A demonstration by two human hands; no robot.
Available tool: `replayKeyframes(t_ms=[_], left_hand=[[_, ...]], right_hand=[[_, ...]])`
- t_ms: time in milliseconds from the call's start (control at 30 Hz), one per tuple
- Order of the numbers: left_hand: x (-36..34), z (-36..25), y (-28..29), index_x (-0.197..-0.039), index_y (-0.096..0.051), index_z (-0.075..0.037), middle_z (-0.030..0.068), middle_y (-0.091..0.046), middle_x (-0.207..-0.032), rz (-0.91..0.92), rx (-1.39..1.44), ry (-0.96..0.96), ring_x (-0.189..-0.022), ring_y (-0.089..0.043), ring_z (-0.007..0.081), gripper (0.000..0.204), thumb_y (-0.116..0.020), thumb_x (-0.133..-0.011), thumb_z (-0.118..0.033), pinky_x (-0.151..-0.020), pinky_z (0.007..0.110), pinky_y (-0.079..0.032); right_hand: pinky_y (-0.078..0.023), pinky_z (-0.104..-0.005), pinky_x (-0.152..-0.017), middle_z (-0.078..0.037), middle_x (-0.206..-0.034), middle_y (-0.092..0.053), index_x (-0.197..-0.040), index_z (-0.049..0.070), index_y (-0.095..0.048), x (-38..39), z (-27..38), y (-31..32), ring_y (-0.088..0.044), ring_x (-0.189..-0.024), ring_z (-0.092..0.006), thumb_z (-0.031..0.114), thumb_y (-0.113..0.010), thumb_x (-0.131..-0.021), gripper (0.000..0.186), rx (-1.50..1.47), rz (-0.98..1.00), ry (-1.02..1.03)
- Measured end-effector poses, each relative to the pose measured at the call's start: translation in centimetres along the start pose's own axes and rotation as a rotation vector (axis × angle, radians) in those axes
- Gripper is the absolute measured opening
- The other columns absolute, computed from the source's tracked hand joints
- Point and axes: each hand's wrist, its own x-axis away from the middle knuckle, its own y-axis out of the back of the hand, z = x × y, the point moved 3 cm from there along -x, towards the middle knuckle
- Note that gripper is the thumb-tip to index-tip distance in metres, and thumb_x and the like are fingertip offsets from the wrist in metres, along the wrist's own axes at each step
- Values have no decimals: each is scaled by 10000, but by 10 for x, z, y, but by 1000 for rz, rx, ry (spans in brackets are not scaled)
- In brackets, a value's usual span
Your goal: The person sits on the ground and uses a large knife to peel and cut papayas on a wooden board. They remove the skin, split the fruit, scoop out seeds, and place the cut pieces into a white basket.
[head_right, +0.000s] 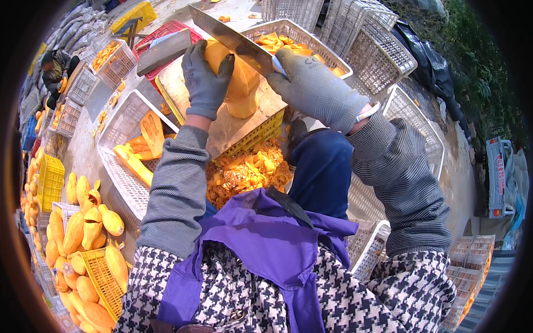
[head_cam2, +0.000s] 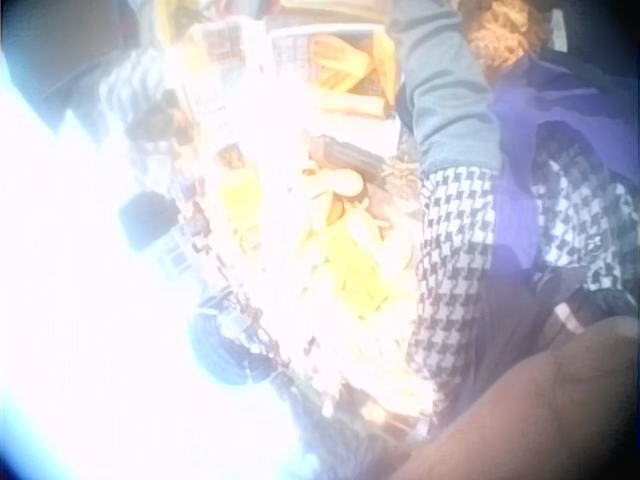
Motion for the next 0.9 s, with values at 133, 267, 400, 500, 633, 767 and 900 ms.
replayKeyframes(t_ms=[133,267,400,500,633,767,900], left_hand=[[1,-2,-3,-1239,-484,-10,191,-514,-1187,15,-17,2,-1134,-456,358,673,-748,-729,-361,-988,439,-369],[-3,1,3,-1215,-507,-12,198,-538,-1151,49,12,13,-1104,-490,370,607,-719,-788,-388,-968,441,-401],[-9,1,22,-1207,-516,-27,225,-530,-1167,-27,11,-31,-1100,-485,415,608,-732,-719,-319,-968,467,-401],[-11,-5,30,-1180,-527,-14,211,-538,-1153,-52,-19,-62,-1092,-488,410,595,-737,-721,-328,-973,465,-397],[-13,-8,30,-1147,-537,-20,203,-548,-1128,-26,89,-59,-1086,-492,401,557,-736,-726,-325,-969,463,-398],[-16,-2,31,-1127,-542,-36,205,-552,-1104,-73,92,-103,-1066,-497,403,528,-735,-732,-328,-961,471,-396],[-24,6,29,-1114,-532,-25,218,-540,-1079,-15,-10,-115,-1054,-489,402,566,-773,-701,-327,-948,473,-399]], right_hand=[[-517,-434,-742,-235,-866,-660,-1080,-33,-551,-12,-5,-13,-665,-817,-366,318,-536,-911,389,49,83,-42],[-482,-293,-486,-97,-686,-577,-1036,38,-502,-25,-12,-32,-591,-533,-142,338,-487,-967,308,36,49,-19],[-536,-337,-546,-155,-781,-647,-1063,-13,-529,-35,-23,-47,-658,-622,-206,294,-492,-953,328,126,95,-57],[-560,-364,-583,-182,-802,-674,-1085,-51,-565,-42,-22,-48,-691,-674,-259,287,-531,-929,374,321,-60,81],[-546,-404,-751,-222,-922,-673,-1084,-48,-567,-36,-30,-62,-684,-854,-325,270,-535,-918,360,161,172,-139],[-500,-419,-871,-253,-1040,-641,-1104,-28,-561,-27,-30,-89,-629,-1007,-361,280,-523,-915,364,260,38,-106],[-496,-416,-875,-222,-1024,-657,-1074,-6,-601,-35,-39,-99,-644,-987,-337,318,-505,-917,372,230,71,-163]])
